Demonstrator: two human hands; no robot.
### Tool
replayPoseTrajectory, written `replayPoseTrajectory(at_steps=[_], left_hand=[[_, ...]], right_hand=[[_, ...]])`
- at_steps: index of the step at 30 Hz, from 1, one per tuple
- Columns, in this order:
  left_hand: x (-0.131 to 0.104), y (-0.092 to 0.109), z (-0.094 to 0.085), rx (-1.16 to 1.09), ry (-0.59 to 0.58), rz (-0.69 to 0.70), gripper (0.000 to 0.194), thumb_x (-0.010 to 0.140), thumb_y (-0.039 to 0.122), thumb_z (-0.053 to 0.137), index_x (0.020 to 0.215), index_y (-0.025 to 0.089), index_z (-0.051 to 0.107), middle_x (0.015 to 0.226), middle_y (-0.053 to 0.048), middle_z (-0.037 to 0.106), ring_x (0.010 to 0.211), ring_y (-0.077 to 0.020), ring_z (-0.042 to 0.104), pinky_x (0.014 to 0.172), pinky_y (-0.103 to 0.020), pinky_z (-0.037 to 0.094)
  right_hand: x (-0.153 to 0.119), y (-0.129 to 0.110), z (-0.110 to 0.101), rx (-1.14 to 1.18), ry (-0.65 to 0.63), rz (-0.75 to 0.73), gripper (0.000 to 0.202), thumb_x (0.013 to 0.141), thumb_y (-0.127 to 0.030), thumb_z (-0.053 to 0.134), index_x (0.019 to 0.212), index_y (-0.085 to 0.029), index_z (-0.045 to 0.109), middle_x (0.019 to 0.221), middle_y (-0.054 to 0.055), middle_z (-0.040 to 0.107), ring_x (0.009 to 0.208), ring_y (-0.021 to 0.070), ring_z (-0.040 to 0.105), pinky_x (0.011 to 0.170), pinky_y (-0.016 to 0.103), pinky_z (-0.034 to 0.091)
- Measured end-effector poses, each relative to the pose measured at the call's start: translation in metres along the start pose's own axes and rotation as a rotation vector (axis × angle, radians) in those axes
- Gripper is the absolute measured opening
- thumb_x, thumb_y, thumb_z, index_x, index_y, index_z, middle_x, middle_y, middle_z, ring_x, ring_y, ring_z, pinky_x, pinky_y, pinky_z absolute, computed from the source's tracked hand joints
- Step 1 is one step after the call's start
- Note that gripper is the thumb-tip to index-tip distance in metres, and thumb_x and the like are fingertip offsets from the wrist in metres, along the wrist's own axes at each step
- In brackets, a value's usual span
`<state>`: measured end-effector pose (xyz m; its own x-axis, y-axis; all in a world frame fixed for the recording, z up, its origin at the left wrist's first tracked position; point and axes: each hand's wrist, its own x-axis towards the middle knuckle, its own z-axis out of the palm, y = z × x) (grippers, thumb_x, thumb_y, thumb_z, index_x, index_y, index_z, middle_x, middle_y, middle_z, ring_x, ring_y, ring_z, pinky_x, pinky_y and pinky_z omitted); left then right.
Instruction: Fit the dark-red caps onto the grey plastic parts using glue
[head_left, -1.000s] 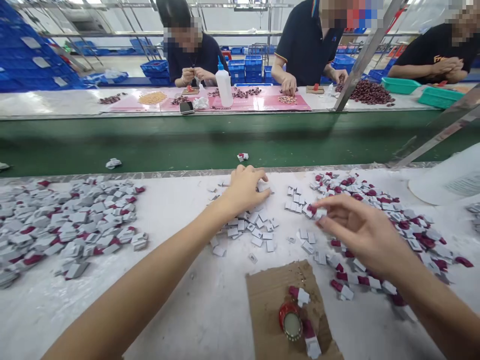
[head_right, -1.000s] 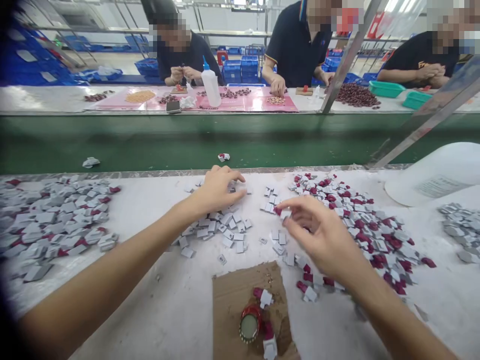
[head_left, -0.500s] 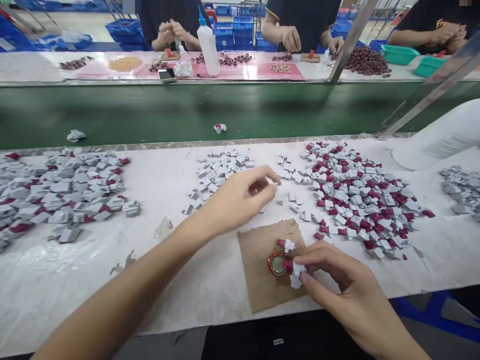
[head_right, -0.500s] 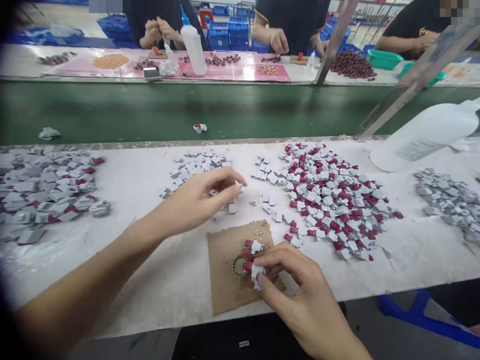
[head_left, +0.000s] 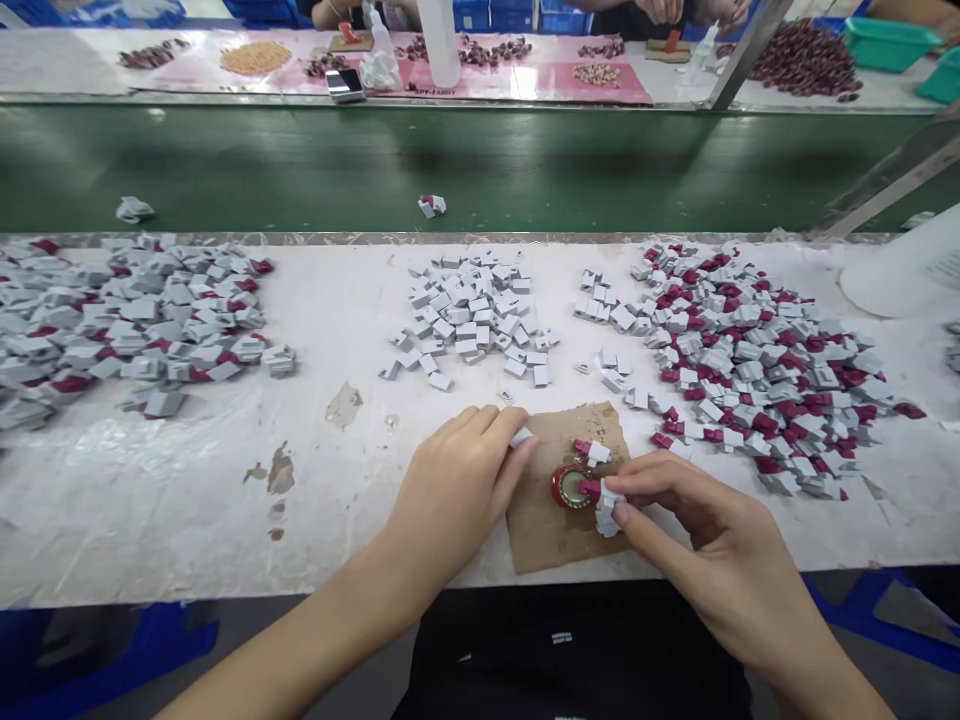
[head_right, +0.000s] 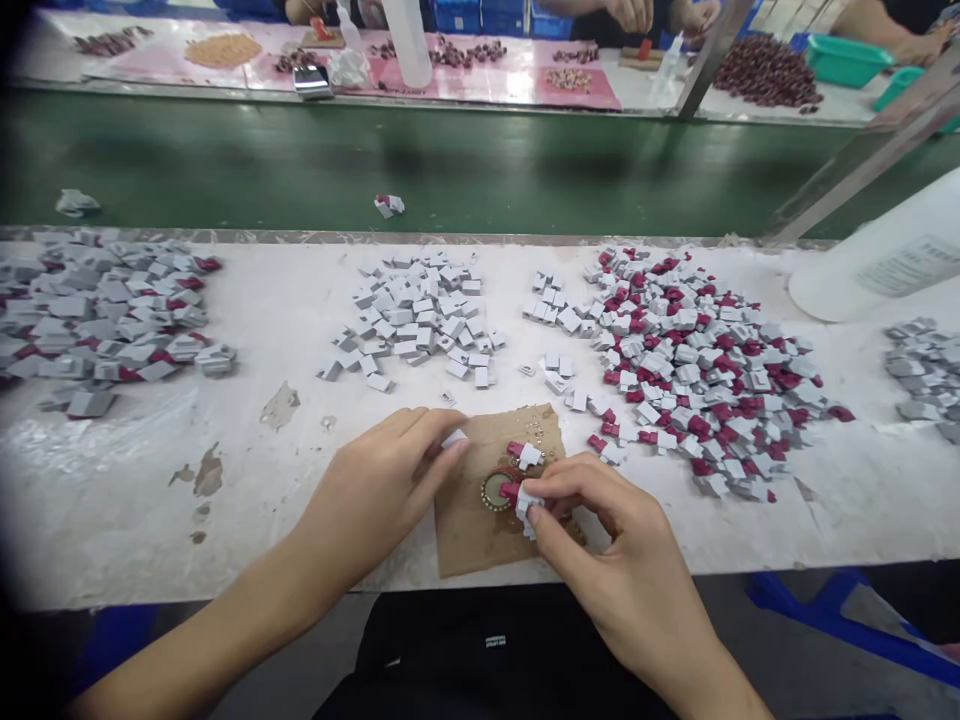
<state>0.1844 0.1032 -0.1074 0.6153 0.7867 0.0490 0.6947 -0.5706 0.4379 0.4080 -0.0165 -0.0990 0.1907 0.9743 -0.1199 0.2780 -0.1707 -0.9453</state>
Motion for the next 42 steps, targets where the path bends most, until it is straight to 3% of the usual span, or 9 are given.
replayPoseTrajectory(at_steps=[6, 15, 31, 34, 37, 42], left_hand=[[-0.003, 0.001, 0.001, 0.01, -0.02, 0.018, 0.016, 0.112, 0.027, 0.059, 0.113, 0.019, 0.072, 0.097, -0.005, 0.067, 0.076, -0.0231, 0.067, 0.065, -0.037, 0.049], [-0.001, -0.001, -0.004, -0.114, -0.061, -0.066, 0.017, 0.111, 0.026, 0.056, 0.117, 0.023, 0.071, 0.109, -0.005, 0.07, 0.077, -0.0208, 0.071, 0.066, -0.035, 0.054], [0.005, 0.002, -0.006, -0.138, -0.075, -0.096, 0.017, 0.112, 0.03, 0.055, 0.114, 0.023, 0.07, 0.109, -0.005, 0.072, 0.081, -0.0231, 0.072, 0.068, -0.039, 0.056], [0.009, 0.005, -0.012, -0.277, -0.046, -0.103, 0.013, 0.11, 0.028, 0.058, 0.113, 0.024, 0.07, 0.108, -0.005, 0.073, 0.082, -0.0218, 0.071, 0.072, -0.038, 0.058], [0.015, 0.014, -0.019, -0.519, -0.035, -0.122, 0.008, 0.108, 0.028, 0.064, 0.11, 0.026, 0.071, 0.105, -0.004, 0.074, 0.089, -0.0215, 0.073, 0.079, -0.036, 0.062], [0.027, 0.031, -0.021, -1.059, -0.116, -0.213, 0.016, 0.105, 0.037, 0.076, 0.112, 0.023, 0.073, 0.1, -0.003, 0.08, 0.097, -0.0222, 0.08, 0.085, -0.033, 0.068]], right_hand=[[0.001, -0.009, 0.001, -0.046, -0.008, -0.052, 0.006, 0.105, -0.034, 0.077, 0.102, -0.032, 0.082, 0.109, 0.007, 0.079, 0.104, 0.0288, 0.076, 0.079, 0.038, 0.065], [0.004, -0.016, 0.001, -0.076, -0.047, -0.093, 0.008, 0.104, -0.028, 0.075, 0.102, -0.034, 0.08, 0.107, 0.005, 0.078, 0.1, 0.0278, 0.077, 0.078, 0.038, 0.064], [0.009, -0.023, 0.0, -0.061, -0.085, -0.034, 0.01, 0.103, -0.027, 0.073, 0.098, -0.032, 0.08, 0.101, 0.004, 0.078, 0.094, 0.0255, 0.076, 0.074, 0.036, 0.062], [0.011, -0.02, -0.003, 0.011, -0.045, 0.003, 0.007, 0.101, -0.028, 0.078, 0.098, -0.032, 0.083, 0.103, 0.004, 0.08, 0.097, 0.0252, 0.076, 0.078, 0.035, 0.063], [0.017, -0.01, -0.007, 0.262, 0.046, 0.056, 0.005, 0.096, -0.03, 0.087, 0.099, -0.034, 0.088, 0.104, 0.003, 0.081, 0.094, 0.0217, 0.078, 0.079, 0.031, 0.066], [0.032, 0.001, -0.003, 0.754, 0.129, 0.094, 0.017, 0.088, -0.027, 0.092, 0.074, -0.027, 0.082, 0.079, -0.003, 0.075, 0.078, 0.0143, 0.079, 0.079, 0.025, 0.068]])
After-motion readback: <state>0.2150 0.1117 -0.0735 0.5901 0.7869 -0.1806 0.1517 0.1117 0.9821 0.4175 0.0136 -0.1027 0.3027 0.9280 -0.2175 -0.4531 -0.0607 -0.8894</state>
